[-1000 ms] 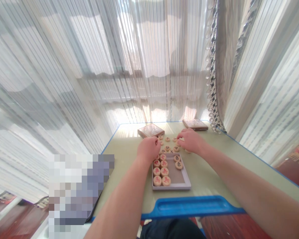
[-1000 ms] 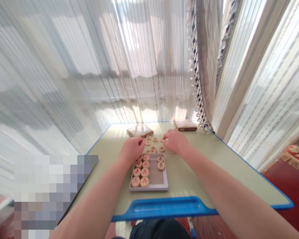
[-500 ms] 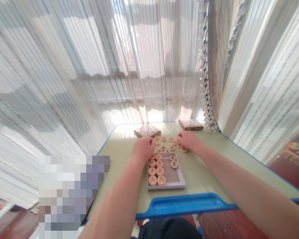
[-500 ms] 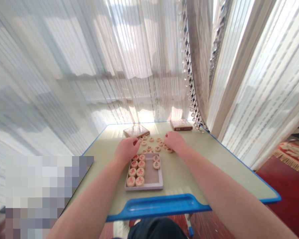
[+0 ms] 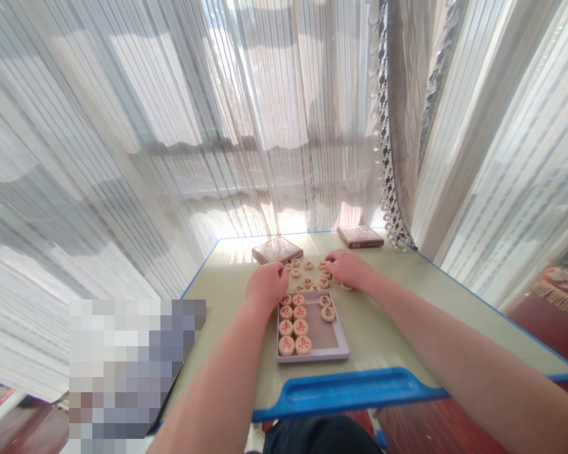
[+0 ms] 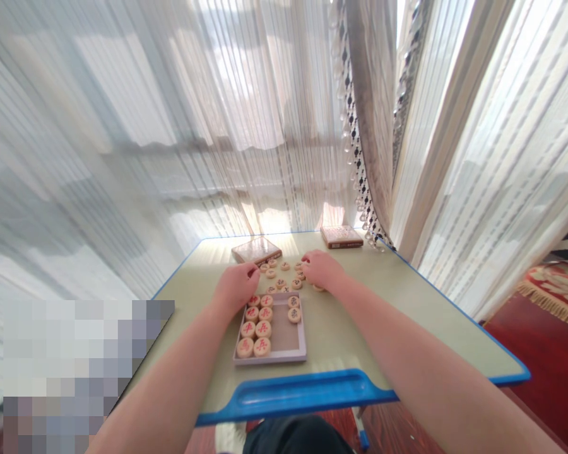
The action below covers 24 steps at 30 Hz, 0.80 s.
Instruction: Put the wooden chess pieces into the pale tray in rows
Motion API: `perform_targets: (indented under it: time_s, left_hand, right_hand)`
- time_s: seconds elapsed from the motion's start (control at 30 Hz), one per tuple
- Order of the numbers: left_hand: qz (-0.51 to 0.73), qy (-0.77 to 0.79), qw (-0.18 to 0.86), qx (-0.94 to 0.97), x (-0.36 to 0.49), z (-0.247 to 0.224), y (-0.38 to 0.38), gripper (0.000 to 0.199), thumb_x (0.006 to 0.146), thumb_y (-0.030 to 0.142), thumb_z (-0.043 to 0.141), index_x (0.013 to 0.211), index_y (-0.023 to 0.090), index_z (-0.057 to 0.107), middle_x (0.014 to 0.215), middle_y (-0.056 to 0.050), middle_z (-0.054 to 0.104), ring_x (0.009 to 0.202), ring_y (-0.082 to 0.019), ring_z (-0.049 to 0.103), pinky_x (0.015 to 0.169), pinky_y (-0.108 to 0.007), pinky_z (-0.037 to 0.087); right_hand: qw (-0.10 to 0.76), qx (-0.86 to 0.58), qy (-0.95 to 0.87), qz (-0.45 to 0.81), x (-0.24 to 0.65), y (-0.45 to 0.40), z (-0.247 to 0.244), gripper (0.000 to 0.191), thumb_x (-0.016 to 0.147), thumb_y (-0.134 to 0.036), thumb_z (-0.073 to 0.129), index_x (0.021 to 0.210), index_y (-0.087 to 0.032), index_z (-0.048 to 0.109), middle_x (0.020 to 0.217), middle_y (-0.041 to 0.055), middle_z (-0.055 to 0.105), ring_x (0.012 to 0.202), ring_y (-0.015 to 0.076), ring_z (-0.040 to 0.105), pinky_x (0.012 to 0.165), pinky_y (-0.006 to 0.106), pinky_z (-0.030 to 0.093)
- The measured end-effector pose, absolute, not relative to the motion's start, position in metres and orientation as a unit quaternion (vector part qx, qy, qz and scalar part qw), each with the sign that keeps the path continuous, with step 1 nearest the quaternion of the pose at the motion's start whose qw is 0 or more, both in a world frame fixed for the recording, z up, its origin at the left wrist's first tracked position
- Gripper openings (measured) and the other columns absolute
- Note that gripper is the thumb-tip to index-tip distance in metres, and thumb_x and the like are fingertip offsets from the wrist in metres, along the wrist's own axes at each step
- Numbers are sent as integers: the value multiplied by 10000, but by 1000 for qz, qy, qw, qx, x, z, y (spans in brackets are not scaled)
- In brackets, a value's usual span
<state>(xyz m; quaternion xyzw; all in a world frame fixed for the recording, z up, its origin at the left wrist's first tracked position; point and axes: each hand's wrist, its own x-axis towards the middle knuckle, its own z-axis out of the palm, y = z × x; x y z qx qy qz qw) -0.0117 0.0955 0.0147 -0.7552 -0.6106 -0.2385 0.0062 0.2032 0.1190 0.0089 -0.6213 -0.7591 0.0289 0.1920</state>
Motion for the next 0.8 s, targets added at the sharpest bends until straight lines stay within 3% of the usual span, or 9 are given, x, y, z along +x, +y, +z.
perform_targets:
  time_s: [0.13, 0.3, 0.4, 0.5, 0.63, 0.8]
  left_hand:
    - [-243, -612, -1, -752, -13, 15, 96, 290, 817, 332, 385, 735, 198, 628, 769, -49, 659, 716, -167, 562, 594, -248, 364]
    - [-253, -616, -11, -746, -13, 16, 95, 281, 812, 319, 393, 744, 200, 638, 746, -44, 659, 698, -164, 562, 590, -245, 367]
    - [-261, -609, -8, -749, -12, 15, 97, 276, 806, 320, 397, 738, 201, 637, 740, -42, 657, 689, -163, 560, 579, -246, 359]
    - [-272, -608, 1, -746, -13, 14, 99, 274, 803, 327, 396, 743, 206, 634, 741, -40, 655, 691, -165, 560, 578, -248, 354]
    - [-274, -603, -11, -749, -13, 12, 100, 275, 799, 327, 395, 707, 209, 626, 713, -30, 651, 671, -158, 556, 572, -248, 348]
    - [-272, -601, -15, -752, -13, 12, 100, 280, 797, 344, 398, 711, 204, 625, 722, -36, 652, 677, -157, 554, 579, -247, 349]
  right_hand:
    - [207, -595, -776, 35, 202, 118, 8, 328, 825, -304, 429, 1060, -148, 596, 1040, 96, 611, 975, 193, 533, 875, 289, 365]
    - [243, -542, -803, 45, 199, 114, 10, 312, 814, -289, 444, 1032, -151, 620, 976, 87, 625, 917, 205, 535, 843, 325, 397]
    - [255, -467, -845, 43, 197, 111, 10, 271, 782, -182, 455, 938, -200, 676, 967, 52, 628, 941, 199, 515, 876, 327, 388]
    - [254, -426, -866, 57, 195, 111, 9, 393, 690, -20, 424, 860, -234, 707, 954, 16, 637, 940, 180, 509, 891, 306, 388]
    - [235, -418, -875, 68, 194, 112, 8, 495, 636, 26, 403, 890, -269, 709, 985, 1, 632, 943, 171, 511, 897, 307, 398]
    - [237, -418, -875, 60, 193, 110, 10, 338, 686, -62, 452, 809, -229, 718, 953, 18, 646, 930, 189, 516, 894, 325, 405]
